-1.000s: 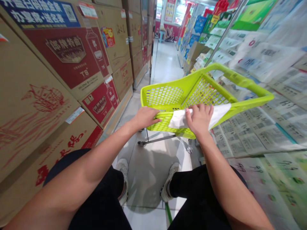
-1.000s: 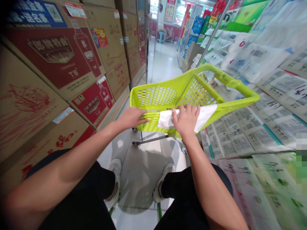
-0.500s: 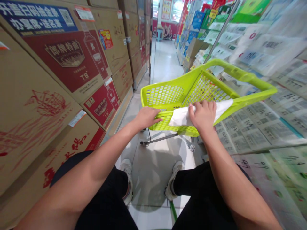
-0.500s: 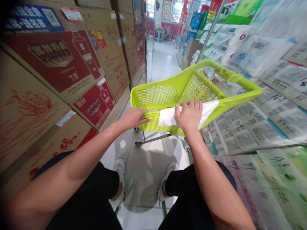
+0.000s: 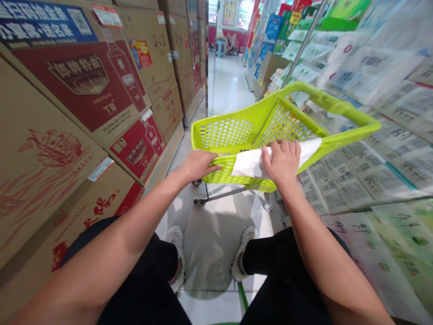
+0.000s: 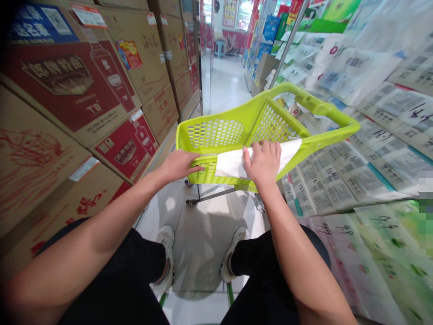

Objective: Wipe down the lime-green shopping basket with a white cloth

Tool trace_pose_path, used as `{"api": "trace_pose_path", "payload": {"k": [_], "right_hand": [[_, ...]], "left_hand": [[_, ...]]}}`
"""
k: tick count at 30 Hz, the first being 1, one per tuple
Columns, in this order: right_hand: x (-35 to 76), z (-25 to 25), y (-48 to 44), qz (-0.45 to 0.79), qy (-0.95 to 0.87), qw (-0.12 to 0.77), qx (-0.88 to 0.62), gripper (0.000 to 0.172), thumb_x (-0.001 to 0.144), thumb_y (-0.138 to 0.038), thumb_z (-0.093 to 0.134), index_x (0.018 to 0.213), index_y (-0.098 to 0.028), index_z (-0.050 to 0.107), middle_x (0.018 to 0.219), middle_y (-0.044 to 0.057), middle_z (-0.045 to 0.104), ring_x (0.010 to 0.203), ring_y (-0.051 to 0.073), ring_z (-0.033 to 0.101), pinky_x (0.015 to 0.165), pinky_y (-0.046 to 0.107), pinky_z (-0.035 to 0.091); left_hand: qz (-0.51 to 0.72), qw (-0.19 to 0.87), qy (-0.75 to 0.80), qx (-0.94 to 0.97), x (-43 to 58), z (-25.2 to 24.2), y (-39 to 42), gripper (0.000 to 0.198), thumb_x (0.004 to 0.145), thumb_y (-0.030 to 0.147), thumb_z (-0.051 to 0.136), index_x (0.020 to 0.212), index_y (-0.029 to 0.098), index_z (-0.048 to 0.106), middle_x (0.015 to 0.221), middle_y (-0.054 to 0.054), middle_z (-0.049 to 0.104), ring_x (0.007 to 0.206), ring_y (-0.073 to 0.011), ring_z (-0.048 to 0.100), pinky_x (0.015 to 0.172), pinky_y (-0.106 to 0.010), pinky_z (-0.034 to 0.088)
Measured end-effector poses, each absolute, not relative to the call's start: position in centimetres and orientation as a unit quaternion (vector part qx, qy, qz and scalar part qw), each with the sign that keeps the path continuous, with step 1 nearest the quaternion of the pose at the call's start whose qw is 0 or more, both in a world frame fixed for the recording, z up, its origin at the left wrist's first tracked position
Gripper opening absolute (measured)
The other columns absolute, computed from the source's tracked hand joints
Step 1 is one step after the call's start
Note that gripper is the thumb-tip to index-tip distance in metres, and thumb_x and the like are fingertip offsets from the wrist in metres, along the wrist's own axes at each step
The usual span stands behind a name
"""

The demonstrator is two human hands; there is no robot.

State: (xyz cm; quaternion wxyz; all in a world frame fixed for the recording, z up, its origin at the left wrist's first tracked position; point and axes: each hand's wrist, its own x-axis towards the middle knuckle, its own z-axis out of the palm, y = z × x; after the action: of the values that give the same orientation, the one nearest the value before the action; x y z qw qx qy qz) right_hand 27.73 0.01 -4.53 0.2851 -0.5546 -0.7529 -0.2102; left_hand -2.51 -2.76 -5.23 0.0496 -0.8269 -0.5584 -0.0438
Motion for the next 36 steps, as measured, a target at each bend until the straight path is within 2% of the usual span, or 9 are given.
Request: {"api": "trace_pose_path", "payload": {"k": [3, 9, 11, 13, 17, 25, 28, 32, 36], "right_hand": [[26.7, -5.1, -0.7, -0.211, -0.751, 0.298, -0.551, 0.052, 0.108, -0.055, 0.04, 0.124, -0.019, 0.072, 0.127, 0.019, 0.066, 0.128, 0.038, 0.053, 0.124, 0.067, 0.026], [21.7, -6.7, -4.3, -0.14, -0.864, 0.232, -0.425, 0.068, 0.106, -0.059, 0.047, 0.159, -0.016, 0.05, 0.158, 0.019, 0.054, 0.155, 0.037, 0.036, 0.131, 0.059, 0.021], [22.8, -6.1, -3.5, -0.144, -0.857, 0.234, -0.436, 0.059, 0.108, -0.055, 0.044, 0.154, -0.019, 0.057, 0.155, 0.018, 0.058, 0.152, 0.035, 0.042, 0.13, 0.057, 0.025], [25.1, -5.2, -1.8, -0.168, -0.818, 0.254, -0.488, 0.05, 0.11, -0.051, 0.04, 0.137, -0.02, 0.069, 0.143, 0.017, 0.065, 0.14, 0.035, 0.052, 0.128, 0.058, 0.029], [28.0, -4.4, 0.5, -0.211, -0.742, 0.288, -0.567, 0.049, 0.11, -0.049, 0.038, 0.114, -0.018, 0.076, 0.124, 0.018, 0.07, 0.125, 0.036, 0.056, 0.125, 0.062, 0.029], [22.5, -6.1, -2.8, -0.142, -0.859, 0.233, -0.434, 0.055, 0.108, -0.055, 0.044, 0.147, -0.02, 0.061, 0.139, 0.015, 0.065, 0.134, 0.033, 0.051, 0.13, 0.056, 0.02], [24.6, -5.6, -1.6, -0.161, -0.84, 0.231, -0.463, 0.048, 0.109, -0.053, 0.041, 0.134, -0.021, 0.068, 0.125, 0.014, 0.068, 0.122, 0.033, 0.055, 0.122, 0.052, 0.03], [29.5, -4.7, 0.7, -0.211, -0.8, 0.244, -0.506, 0.051, 0.103, -0.065, 0.05, 0.116, -0.021, 0.073, 0.112, 0.014, 0.068, 0.112, 0.034, 0.055, 0.113, 0.051, 0.037], [33.6, -4.4, 2.1, -0.247, -0.769, 0.285, -0.516, 0.055, 0.095, -0.07, 0.059, 0.111, -0.019, 0.074, 0.124, 0.019, 0.068, 0.119, 0.037, 0.055, 0.113, 0.054, 0.034]], "left_hand": [[-0.055, 0.052, -0.556, -0.828, -2.0, -5.3, -2.9, 0.048, 0.104, 0.062, 0.056, 0.122, 0.021, 0.074, 0.116, -0.013, 0.082, 0.108, -0.0341, 0.077, 0.081, -0.038, 0.05], [-0.059, 0.03, -0.549, -0.834, -2.0, -4.7, -3.1, 0.027, 0.101, 0.041, 0.063, 0.115, 0.023, 0.077, 0.116, -0.01, 0.083, 0.108, -0.0325, 0.077, 0.085, -0.038, 0.051], [-0.049, 0.032, -0.557, -0.828, -2.3, -4.6, -3.0, 0.028, 0.101, 0.042, 0.063, 0.115, 0.022, 0.077, 0.115, -0.011, 0.082, 0.108, -0.0327, 0.077, 0.085, -0.038, 0.051], [-0.046, 0.035, -0.56, -0.826, -2.5, -4.8, -2.9, 0.034, 0.103, 0.049, 0.061, 0.118, 0.022, 0.076, 0.116, -0.012, 0.082, 0.108, -0.0334, 0.077, 0.084, -0.038, 0.05], [-0.063, 0.041, -0.548, -0.833, -2.2, -5.4, -2.8, 0.046, 0.104, 0.06, 0.057, 0.124, 0.021, 0.073, 0.117, -0.014, 0.082, 0.109, -0.0344, 0.076, 0.083, -0.039, 0.05], [-0.067, 0.03, -0.54, -0.839, -1.9, -4.9, -2.8, 0.022, 0.098, 0.036, 0.065, 0.112, 0.024, 0.076, 0.115, -0.009, 0.083, 0.108, -0.0309, 0.077, 0.084, -0.037, 0.05], [-0.057, 0.029, -0.546, -0.835, -2.4, -4.6, -2.6, 0.028, 0.102, 0.043, 0.062, 0.115, 0.023, 0.076, 0.116, -0.01, 0.082, 0.109, -0.0308, 0.077, 0.083, -0.036, 0.05], [-0.061, 0.026, -0.543, -0.837, -3.0, -4.8, -2.1, 0.043, 0.103, 0.061, 0.058, 0.117, 0.024, 0.075, 0.116, -0.01, 0.082, 0.11, -0.0311, 0.076, 0.08, -0.034, 0.048], [-0.068, 0.014, -0.535, -0.842, -3.5, -4.8, -1.7, 0.043, 0.102, 0.063, 0.059, 0.114, 0.025, 0.075, 0.115, -0.008, 0.082, 0.109, -0.0291, 0.076, 0.077, -0.032, 0.046]]}}
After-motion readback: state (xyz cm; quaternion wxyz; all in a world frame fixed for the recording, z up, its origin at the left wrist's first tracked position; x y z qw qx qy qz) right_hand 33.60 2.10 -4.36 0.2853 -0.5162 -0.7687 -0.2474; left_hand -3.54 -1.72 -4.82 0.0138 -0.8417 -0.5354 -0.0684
